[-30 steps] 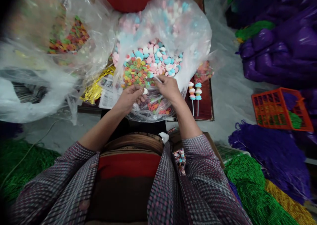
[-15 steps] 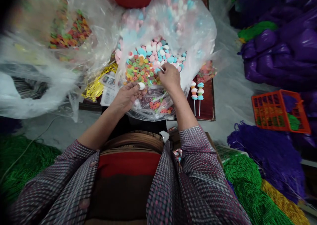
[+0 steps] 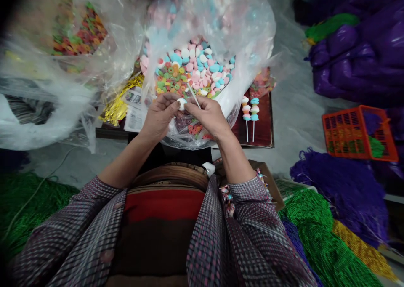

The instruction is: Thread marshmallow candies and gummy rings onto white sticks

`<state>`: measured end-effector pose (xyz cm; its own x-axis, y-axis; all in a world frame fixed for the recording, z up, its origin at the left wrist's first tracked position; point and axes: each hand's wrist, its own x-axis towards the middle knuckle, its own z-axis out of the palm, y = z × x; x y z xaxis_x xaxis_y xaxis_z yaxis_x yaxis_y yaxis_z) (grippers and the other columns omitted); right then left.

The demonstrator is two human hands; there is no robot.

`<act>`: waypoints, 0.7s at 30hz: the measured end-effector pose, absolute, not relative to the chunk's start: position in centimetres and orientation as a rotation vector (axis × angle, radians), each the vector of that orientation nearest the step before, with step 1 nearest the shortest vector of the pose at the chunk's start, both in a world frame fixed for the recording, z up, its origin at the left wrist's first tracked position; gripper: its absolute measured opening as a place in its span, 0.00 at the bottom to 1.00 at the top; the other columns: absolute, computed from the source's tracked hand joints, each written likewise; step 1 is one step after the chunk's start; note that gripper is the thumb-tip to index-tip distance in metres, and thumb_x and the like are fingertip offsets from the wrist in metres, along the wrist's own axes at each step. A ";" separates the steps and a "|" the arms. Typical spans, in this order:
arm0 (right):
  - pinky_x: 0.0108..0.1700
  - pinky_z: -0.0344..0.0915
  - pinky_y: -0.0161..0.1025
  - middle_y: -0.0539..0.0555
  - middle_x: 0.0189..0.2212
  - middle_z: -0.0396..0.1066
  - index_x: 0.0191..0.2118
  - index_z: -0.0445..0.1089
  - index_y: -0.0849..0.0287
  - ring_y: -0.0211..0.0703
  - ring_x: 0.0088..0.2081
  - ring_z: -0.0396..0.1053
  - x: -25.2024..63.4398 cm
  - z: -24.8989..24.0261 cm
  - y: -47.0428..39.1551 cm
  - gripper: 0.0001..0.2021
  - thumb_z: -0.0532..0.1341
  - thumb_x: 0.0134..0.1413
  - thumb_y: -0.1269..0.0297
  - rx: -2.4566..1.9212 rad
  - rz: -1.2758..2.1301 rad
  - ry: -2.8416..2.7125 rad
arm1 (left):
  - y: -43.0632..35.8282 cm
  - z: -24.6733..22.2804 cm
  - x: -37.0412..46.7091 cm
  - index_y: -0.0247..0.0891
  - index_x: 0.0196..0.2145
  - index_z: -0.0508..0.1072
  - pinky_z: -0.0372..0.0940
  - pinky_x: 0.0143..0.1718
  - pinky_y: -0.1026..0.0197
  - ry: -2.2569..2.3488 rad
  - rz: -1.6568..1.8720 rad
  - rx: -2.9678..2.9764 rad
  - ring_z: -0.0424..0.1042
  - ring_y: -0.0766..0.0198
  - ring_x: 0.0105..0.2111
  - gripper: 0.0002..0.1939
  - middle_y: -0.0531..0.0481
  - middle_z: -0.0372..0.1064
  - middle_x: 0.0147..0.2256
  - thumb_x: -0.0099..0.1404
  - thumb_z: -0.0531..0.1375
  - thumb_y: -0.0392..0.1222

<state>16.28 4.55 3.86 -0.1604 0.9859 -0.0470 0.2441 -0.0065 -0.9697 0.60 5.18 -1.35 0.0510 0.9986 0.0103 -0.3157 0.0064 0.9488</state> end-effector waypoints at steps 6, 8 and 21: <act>0.34 0.67 0.37 0.50 0.29 0.73 0.35 0.75 0.58 0.38 0.32 0.69 16.1 3.0 4.0 0.16 0.68 0.56 0.49 -1.355 1.203 -1.431 | 4.6 -0.8 0.4 0.40 0.42 0.77 0.72 0.34 0.66 0.894 1.130 0.935 0.76 0.69 0.32 0.13 0.52 0.78 0.36 0.65 0.70 0.50; 0.32 0.67 0.36 0.51 0.30 0.74 0.37 0.75 0.57 0.39 0.32 0.69 16.3 2.7 3.9 0.17 0.67 0.58 0.47 -1.383 1.209 -1.467 | 4.5 -0.7 0.2 0.39 0.40 0.78 0.72 0.34 0.66 0.867 1.078 0.911 0.76 0.69 0.31 0.12 0.52 0.78 0.35 0.65 0.70 0.48; 0.29 0.64 0.38 0.46 0.24 0.70 0.57 0.75 0.52 0.36 0.22 0.62 16.8 4.0 -0.8 0.21 0.57 0.68 0.46 -1.384 1.200 -1.604 | 5.1 -1.5 0.3 0.39 0.41 0.70 0.75 0.38 0.61 1.015 1.168 0.852 0.80 0.64 0.36 0.15 0.49 0.76 0.38 0.69 0.66 0.52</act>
<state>16.82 -0.83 3.99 -0.1915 0.9793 -0.0654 0.3397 0.0037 -0.9405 0.27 5.13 -1.45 0.0836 0.9795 -0.1830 -0.3173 0.2003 0.9269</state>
